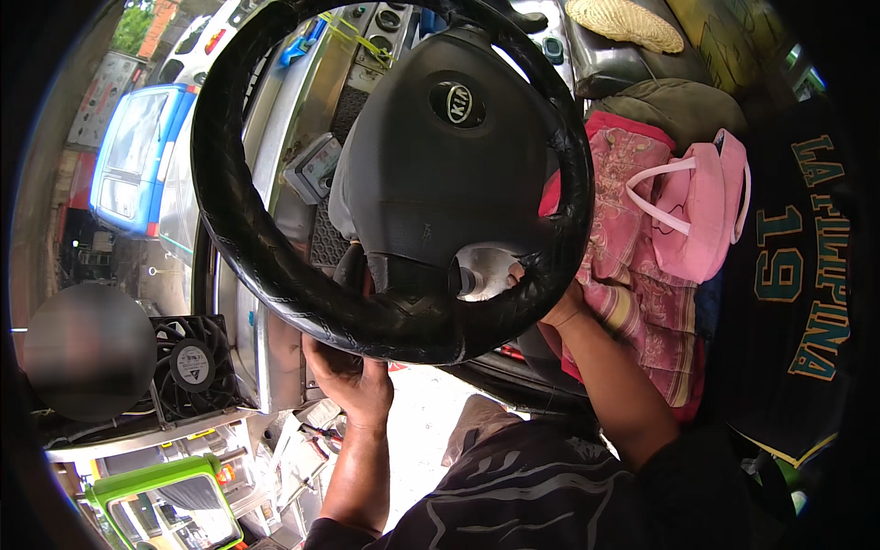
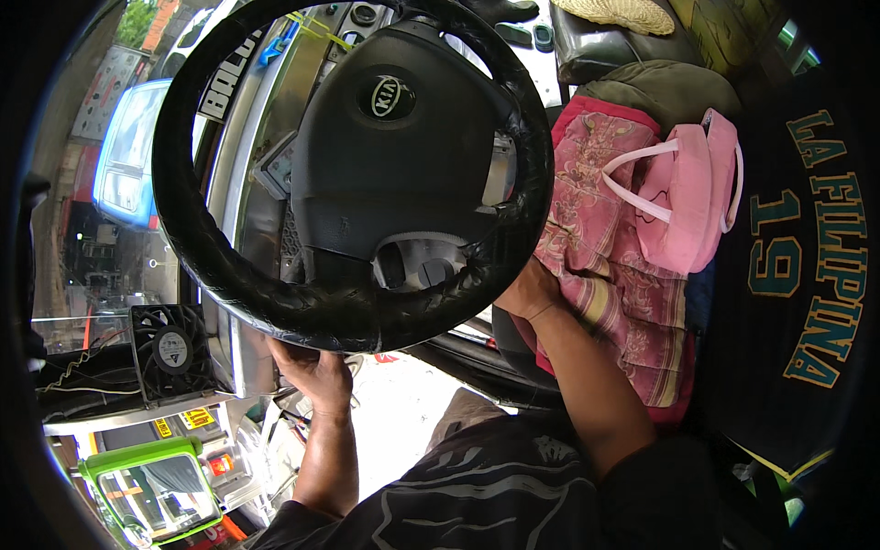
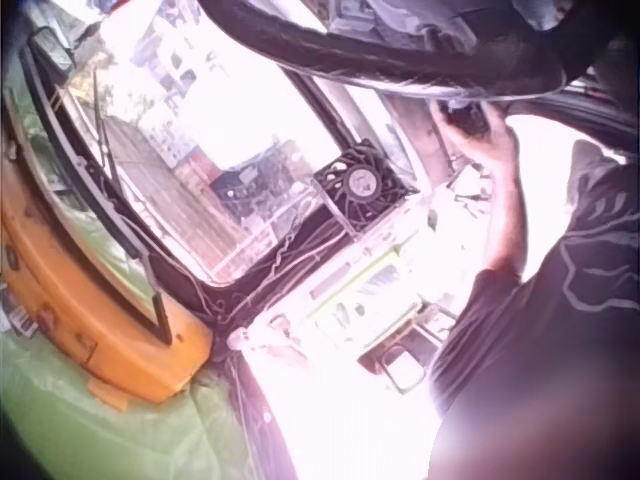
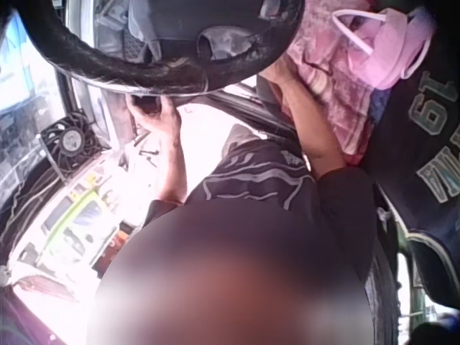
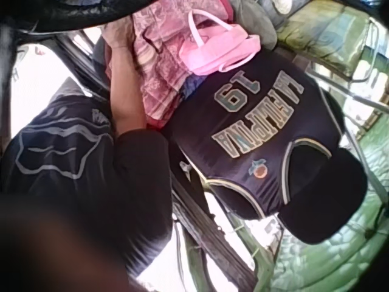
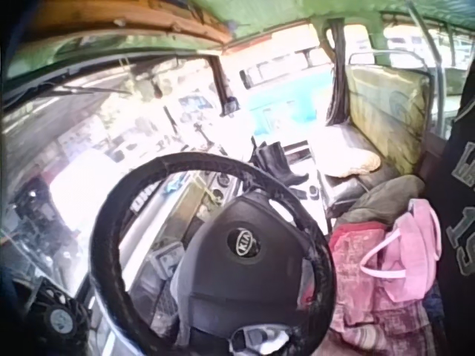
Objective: The person uses a screwdriver to remove and reinstall a turn signal lens on the front of a silver tricycle. They then move to the driver's area, remove the steering wheel, and later reattach it. The person also handles a spray can and pliers during the process.
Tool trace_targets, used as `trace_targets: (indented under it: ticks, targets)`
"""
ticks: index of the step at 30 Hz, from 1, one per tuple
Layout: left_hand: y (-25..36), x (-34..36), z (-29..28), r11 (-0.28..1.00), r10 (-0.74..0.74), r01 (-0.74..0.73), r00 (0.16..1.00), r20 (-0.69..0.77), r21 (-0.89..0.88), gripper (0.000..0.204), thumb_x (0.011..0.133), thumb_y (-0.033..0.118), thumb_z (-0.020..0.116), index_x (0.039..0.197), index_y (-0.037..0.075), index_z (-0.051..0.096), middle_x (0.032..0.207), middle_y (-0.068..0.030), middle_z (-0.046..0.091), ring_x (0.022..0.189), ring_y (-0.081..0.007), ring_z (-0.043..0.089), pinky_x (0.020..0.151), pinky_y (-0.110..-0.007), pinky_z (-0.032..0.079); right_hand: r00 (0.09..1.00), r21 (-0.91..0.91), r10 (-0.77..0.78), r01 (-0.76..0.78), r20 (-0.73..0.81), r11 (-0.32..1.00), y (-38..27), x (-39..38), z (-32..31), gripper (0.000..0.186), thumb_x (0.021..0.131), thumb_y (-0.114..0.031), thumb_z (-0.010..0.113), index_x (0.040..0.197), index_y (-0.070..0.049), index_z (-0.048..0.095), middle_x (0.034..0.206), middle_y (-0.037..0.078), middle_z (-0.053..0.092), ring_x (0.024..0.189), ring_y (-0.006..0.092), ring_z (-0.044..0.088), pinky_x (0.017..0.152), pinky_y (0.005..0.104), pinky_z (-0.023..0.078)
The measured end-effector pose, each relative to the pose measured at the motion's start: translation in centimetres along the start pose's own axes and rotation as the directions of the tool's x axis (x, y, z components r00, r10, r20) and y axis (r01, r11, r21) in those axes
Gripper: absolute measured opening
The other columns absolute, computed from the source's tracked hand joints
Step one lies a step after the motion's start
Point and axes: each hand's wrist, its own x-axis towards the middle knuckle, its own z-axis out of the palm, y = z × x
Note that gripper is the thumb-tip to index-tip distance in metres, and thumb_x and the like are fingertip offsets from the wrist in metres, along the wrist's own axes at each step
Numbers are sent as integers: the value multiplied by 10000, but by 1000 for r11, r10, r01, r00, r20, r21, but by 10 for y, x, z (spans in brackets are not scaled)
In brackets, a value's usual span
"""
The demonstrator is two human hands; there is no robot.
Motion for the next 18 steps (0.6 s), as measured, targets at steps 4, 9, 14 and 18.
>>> trace_targets:
  ticks: [4,9,14,18]
  targets:
    - [-73,-68,13,981,-151,112,951,269,155,477,1000,79,793,1424,-28,600,1304,-171,730,1246,-262,693,1077,-384,540,964,-560,-265,224,8,798,18,-2,3,432,870,-348,796,1226,-105,762,1244,178,742,1169,395,699,1034,499,560]
    - [-169,-130,72,850,-368,-88,606,705,519,509,971,219,791,1420,20,656,1255,-296,735,1212,-429,700,1037,-492,564,994,-664,-89,112,69,740,26,-4,7,430,863,-424,792,1211,-174,764,1284,152,732,1230,369,687,1044,494,554]
    - [-249,-148,180,790,-165,-412,569,806,453,654,993,337,744,1565,87,551,1556,-268,586,1469,-411,545,1254,-480,409,999,-777,17,-41,-39,629,13,-10,9,641,869,-595,734,1378,-207,711,1462,135,667,1410,370,582,1180,502,461]
    - [-291,-143,244,975,-200,35,573,795,220,621,993,308,729,1566,135,562,1657,-224,492,1505,-391,509,1250,-490,405,997,-786,25,-72,-72,615,-2,-11,10,658,876,-638,686,1360,-196,735,1480,144,665,1433,375,560,1204,516,433]
